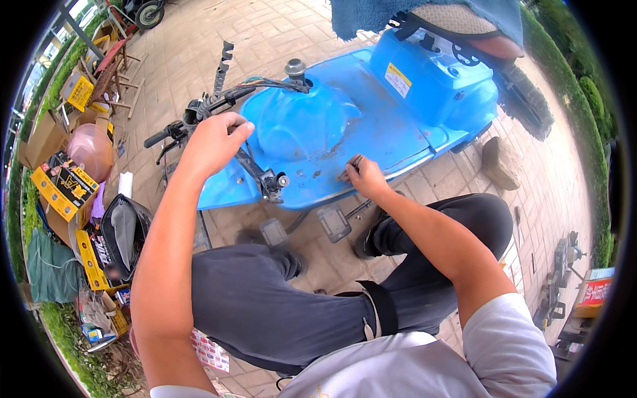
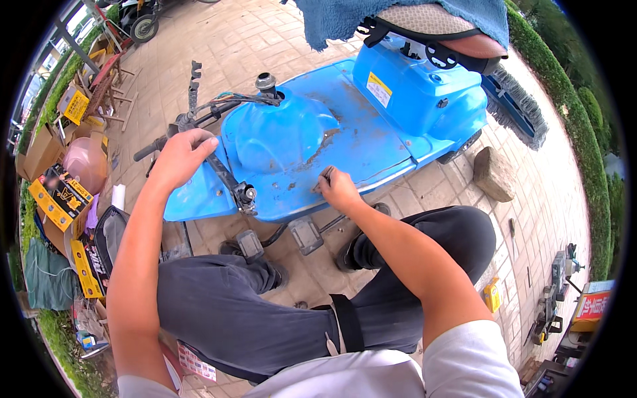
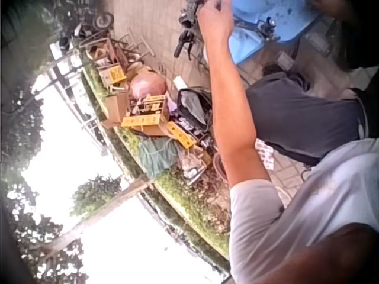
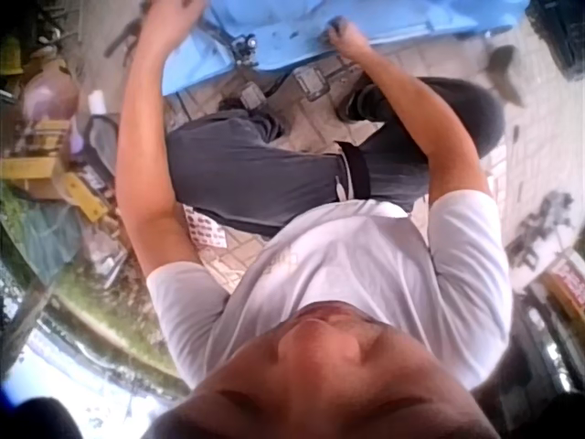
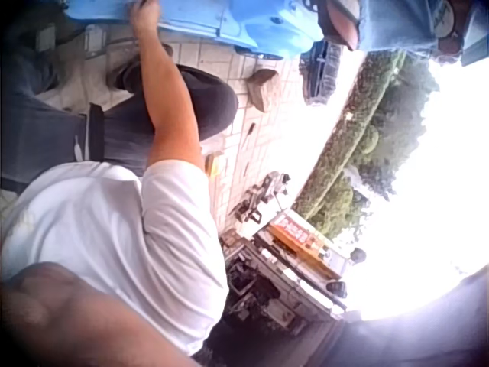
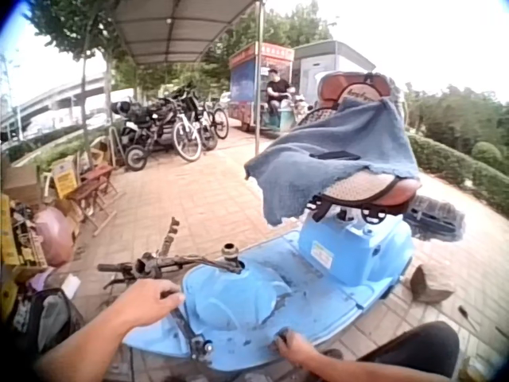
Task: The person is repairing a blue electric scooter. They use a wrench to tighten bolts on the handlebar area and adjust components near the front of the scooter.
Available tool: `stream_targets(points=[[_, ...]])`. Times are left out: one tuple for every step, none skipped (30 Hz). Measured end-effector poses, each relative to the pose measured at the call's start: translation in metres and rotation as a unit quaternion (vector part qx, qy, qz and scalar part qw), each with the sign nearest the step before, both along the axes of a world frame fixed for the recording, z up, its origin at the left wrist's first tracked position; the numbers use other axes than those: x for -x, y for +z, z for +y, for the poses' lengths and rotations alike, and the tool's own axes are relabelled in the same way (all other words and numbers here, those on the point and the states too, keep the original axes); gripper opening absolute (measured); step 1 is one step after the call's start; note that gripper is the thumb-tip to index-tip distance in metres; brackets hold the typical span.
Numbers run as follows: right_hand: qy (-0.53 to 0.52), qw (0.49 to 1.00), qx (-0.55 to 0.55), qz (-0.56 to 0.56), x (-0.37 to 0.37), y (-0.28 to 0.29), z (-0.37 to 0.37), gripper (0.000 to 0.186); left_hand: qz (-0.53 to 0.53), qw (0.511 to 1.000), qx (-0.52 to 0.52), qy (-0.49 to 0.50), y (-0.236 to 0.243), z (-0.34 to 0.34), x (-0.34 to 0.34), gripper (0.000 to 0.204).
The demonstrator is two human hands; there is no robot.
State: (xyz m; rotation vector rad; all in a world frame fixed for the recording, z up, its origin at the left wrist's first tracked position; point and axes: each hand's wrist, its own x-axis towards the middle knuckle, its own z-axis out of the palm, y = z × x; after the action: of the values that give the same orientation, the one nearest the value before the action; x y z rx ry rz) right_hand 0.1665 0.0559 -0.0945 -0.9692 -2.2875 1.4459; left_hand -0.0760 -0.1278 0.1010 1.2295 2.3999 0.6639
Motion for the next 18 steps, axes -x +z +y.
stream_targets(points=[[0.003,1.000,-0.020,-0.009,0.000,-0.002,0.000,0.016,-0.003,1.000,-0.001,-0.002,0.000,0.000,0.000,0.038],[0.005,0.999,-0.039,-0.017,0.000,-0.003,-0.001,0.016,-0.007,1.000,-0.002,-0.004,0.000,0.000,0.000,0.039],[0.038,0.992,-0.116,-0.027,-0.001,-0.003,-0.004,0.016,-0.002,1.000,-0.012,-0.005,-0.001,0.000,0.000,0.037],[0.069,0.978,-0.192,-0.036,-0.001,-0.003,-0.009,0.016,0.003,1.000,-0.023,-0.006,-0.002,0.001,0.000,0.035],[0.101,0.957,-0.267,-0.045,0.000,-0.003,-0.012,0.016,0.007,0.999,-0.033,-0.008,-0.002,0.001,0.000,0.034],[0.080,0.973,-0.209,-0.062,0.004,0.003,-0.013,0.016,0.001,0.999,-0.034,-0.004,-0.002,0.001,-0.001,0.034],[0.059,0.984,-0.151,-0.079,0.007,0.011,-0.012,0.016,-0.004,0.999,-0.034,-0.001,-0.002,0.000,-0.002,0.034],[0.038,0.990,-0.092,-0.095,0.009,0.017,-0.012,0.017,-0.010,0.999,-0.034,0.002,-0.001,0.000,-0.003,0.034],[0.009,0.999,0.017,-0.049,0.008,0.018,-0.005,0.017,-0.011,1.000,-0.026,0.001,-0.001,0.001,-0.002,0.035],[-0.019,0.992,0.126,-0.001,0.005,0.013,0.003,0.018,-0.012,1.000,-0.017,0.000,-0.003,0.000,-0.001,0.036],[-0.046,0.970,0.233,0.048,0.004,0.007,0.010,0.018,-0.013,1.000,-0.009,0.000,-0.004,-0.001,-0.001,0.037],[-0.035,0.984,0.170,0.032,0.003,0.002,0.012,0.018,-0.014,1.000,-0.007,0.001,-0.002,0.000,-0.002,0.036],[-0.025,0.994,0.105,0.015,-0.001,-0.004,0.010,0.019,-0.014,1.000,-0.005,0.002,-0.001,0.000,-0.003,0.036],[-0.014,0.999,0.041,-0.001,-0.004,-0.009,0.010,0.019,-0.015,1.000,-0.003,0.003,0.001,0.002,-0.003,0.036],[-0.009,1.000,0.030,-0.002,-0.003,-0.005,0.007,0.019,-0.015,1.000,-0.006,0.002,0.001,0.000,-0.004,0.036],[-0.003,1.000,0.020,-0.002,-0.003,-0.002,0.005,0.019,-0.015,1.000,-0.008,0.000,0.002,0.000,-0.004,0.036],[0.002,1.000,0.009,-0.002,-0.002,0.001,0.002,0.018,-0.015,1.000,-0.010,-0.002,0.002,-0.001,-0.004,0.036],[0.008,1.000,0.002,0.001,-0.003,0.001,0.001,0.018,-0.013,1.000,-0.010,-0.001,0.001,-0.001,-0.004,0.036]])
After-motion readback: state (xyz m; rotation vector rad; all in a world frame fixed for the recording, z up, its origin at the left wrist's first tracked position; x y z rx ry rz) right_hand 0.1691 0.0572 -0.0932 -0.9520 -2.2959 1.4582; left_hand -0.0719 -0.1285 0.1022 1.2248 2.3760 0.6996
